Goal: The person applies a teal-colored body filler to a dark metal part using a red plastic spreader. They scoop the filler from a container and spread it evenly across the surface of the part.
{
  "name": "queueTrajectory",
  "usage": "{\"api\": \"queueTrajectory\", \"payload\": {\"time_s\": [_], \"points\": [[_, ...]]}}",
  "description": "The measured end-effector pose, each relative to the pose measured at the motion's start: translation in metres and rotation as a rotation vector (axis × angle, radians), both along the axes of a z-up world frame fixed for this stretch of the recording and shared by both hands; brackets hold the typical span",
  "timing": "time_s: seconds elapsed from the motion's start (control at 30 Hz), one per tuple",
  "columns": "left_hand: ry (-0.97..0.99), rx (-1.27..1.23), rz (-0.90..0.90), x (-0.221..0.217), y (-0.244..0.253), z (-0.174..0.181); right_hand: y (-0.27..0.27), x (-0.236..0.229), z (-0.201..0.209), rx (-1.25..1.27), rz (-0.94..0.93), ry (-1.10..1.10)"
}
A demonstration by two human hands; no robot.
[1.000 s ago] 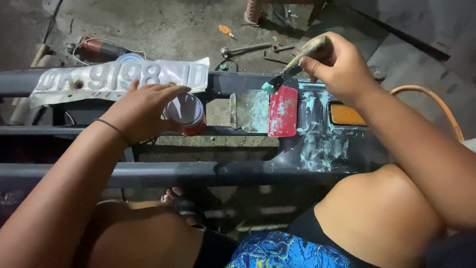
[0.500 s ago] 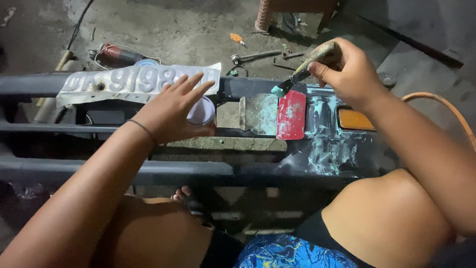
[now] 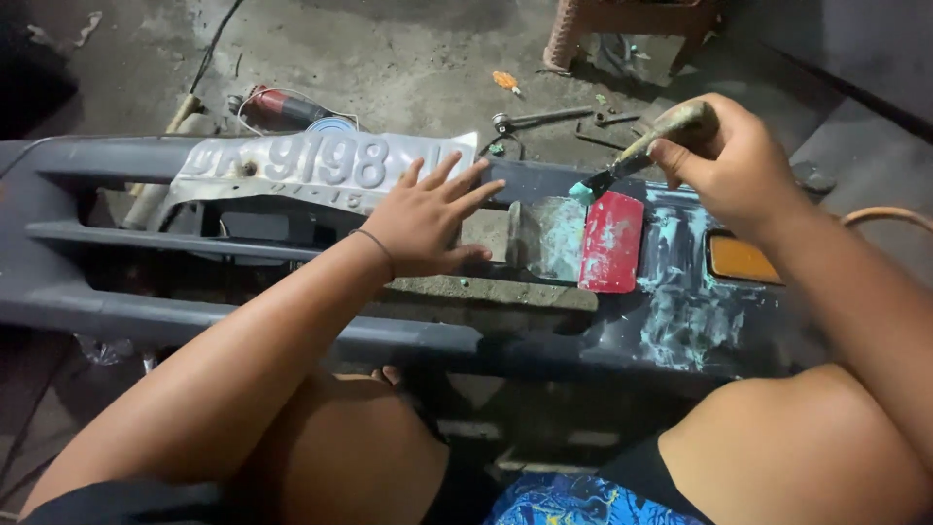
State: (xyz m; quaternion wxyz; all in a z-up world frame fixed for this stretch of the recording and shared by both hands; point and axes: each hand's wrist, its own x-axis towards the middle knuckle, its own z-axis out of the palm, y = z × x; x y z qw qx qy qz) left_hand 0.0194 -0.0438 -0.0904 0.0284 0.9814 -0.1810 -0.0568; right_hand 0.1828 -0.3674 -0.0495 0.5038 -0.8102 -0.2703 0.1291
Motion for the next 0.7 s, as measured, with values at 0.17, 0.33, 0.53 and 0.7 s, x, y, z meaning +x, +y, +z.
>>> {"api": "queueTrajectory", "payload": {"time_s": [0.17, 0.33, 0.53, 0.7], "points": [[-0.041, -0.026, -0.006, 0.0, 0.0, -0.01, 0.0, 0.004, -0.005, 0.006, 0.02, 0.014], [-0.087, -0.017, 0.0, -0.002, -0.001, -0.012, 0.001, 0.007, -0.003, 0.035, 0.016, 0.036], [-0.057, 0.032, 0.028, 0.0, -0.001, -0.01, -0.001, -0.002, 0.01, 0.022, 0.0, 0.022], [-0.05, -0.004, 0.019, -0.001, 0.0, -0.004, -0.008, 0.004, 0.004, 0.047, 0.01, 0.001]]}}
